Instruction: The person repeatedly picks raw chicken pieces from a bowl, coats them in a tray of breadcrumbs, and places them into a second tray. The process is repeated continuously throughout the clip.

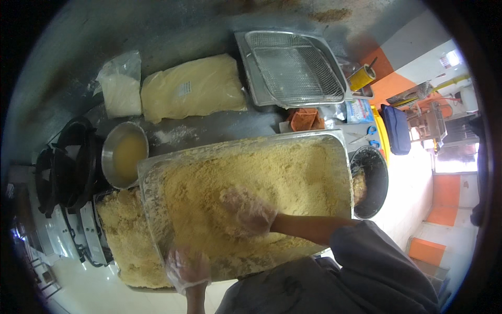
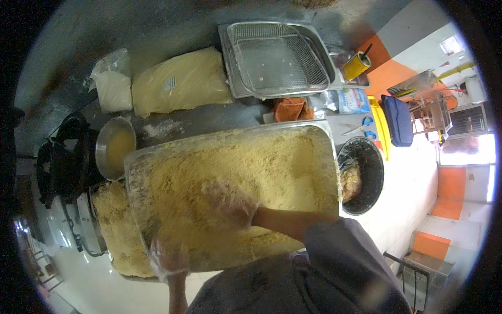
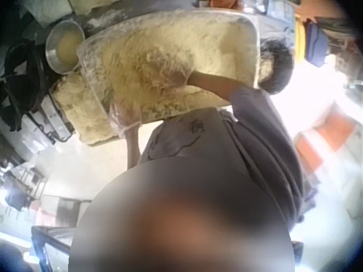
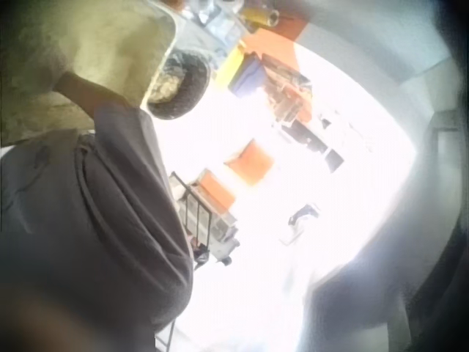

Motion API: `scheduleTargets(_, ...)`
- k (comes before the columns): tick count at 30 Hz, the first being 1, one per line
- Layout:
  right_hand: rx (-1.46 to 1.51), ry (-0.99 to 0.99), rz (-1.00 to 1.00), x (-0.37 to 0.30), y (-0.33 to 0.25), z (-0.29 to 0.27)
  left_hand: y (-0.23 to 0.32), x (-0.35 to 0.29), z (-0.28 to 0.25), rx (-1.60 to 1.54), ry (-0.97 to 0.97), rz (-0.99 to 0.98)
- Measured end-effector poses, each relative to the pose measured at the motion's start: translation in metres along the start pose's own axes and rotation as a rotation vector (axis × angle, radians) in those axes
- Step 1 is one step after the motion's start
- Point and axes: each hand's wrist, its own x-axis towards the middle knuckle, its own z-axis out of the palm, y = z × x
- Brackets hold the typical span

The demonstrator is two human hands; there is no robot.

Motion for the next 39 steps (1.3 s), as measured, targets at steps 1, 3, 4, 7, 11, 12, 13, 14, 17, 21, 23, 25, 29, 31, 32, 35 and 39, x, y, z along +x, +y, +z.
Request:
scheduleTargets(1, 0.117, 0.049, -0.026, -0.002, 0.000, -0.001, 0.002, 0.001, -0.002, -0.092, -0.008, -0.051)
scheduleTargets(3, 0.185, 0.049, -0.018, -0.004, 0.001, -0.007, 0.005, 0.004, -0.003, -0.296, -0.062, -0.063)
scheduleTargets(4, 0.228, 0.059, 0.029, -0.007, 0.000, -0.011, 0.006, 0.004, -0.003, -0.266, -0.090, -0.082)
scheduleTargets(7, 0.198, -0.153, 0.121, -0.019, -0.005, -0.027, 0.005, 0.004, -0.004, -0.217, -0.092, -0.091)
scheduleTargets(11, -0.185, -0.097, -0.045, -0.027, -0.004, -0.043, 0.002, 0.000, -0.002, -0.230, 0.036, -0.021)
scheduleTargets(12, -0.118, -0.148, -0.043, -0.029, -0.002, -0.046, 0.001, 0.000, -0.001, -0.238, 0.017, -0.034)
scheduleTargets(13, -0.097, -0.031, -0.054, -0.025, -0.002, -0.046, 0.001, 0.000, 0.000, -0.244, 0.021, -0.031)
scheduleTargets(14, 0.038, -0.197, -0.024, -0.025, 0.000, -0.047, 0.001, 0.001, 0.001, -0.263, -0.002, -0.031)
scheduleTargets(17, 0.125, -0.323, 0.121, -0.010, 0.000, -0.040, 0.005, 0.006, -0.001, -0.349, 0.068, 0.002)
scheduleTargets(21, 0.042, 0.167, -0.020, 0.005, -0.004, -0.028, 0.019, 0.018, -0.023, -0.283, -0.002, -0.038)
scheduleTargets(23, -0.236, -0.134, -0.027, 0.002, -0.005, -0.026, 0.028, 0.035, -0.035, -0.238, -0.283, 0.001)
scheduleTargets(25, -0.239, -0.170, 0.040, -0.011, -0.007, -0.030, 0.044, 0.051, -0.039, -0.291, -0.475, 0.037)
scheduleTargets(29, 0.008, 0.162, 0.107, -0.048, -0.017, -0.051, 0.080, 0.094, -0.006, -0.228, -0.600, 0.097)
scheduleTargets(31, 0.070, -0.086, 0.151, -0.051, -0.019, -0.056, 0.098, 0.113, 0.022, -0.115, -0.616, 0.115)
scheduleTargets(32, 0.154, -0.327, 0.201, -0.052, -0.019, -0.057, 0.105, 0.120, 0.032, -0.095, -0.612, 0.121)
scheduleTargets(35, 0.241, -0.405, 0.271, -0.055, -0.013, -0.049, 0.114, 0.137, 0.048, -0.233, -0.708, 0.067)
scheduleTargets(39, 0.007, 0.275, 0.189, -0.089, -0.006, -0.038, 0.129, 0.147, 0.058, -0.206, -0.830, -0.023)
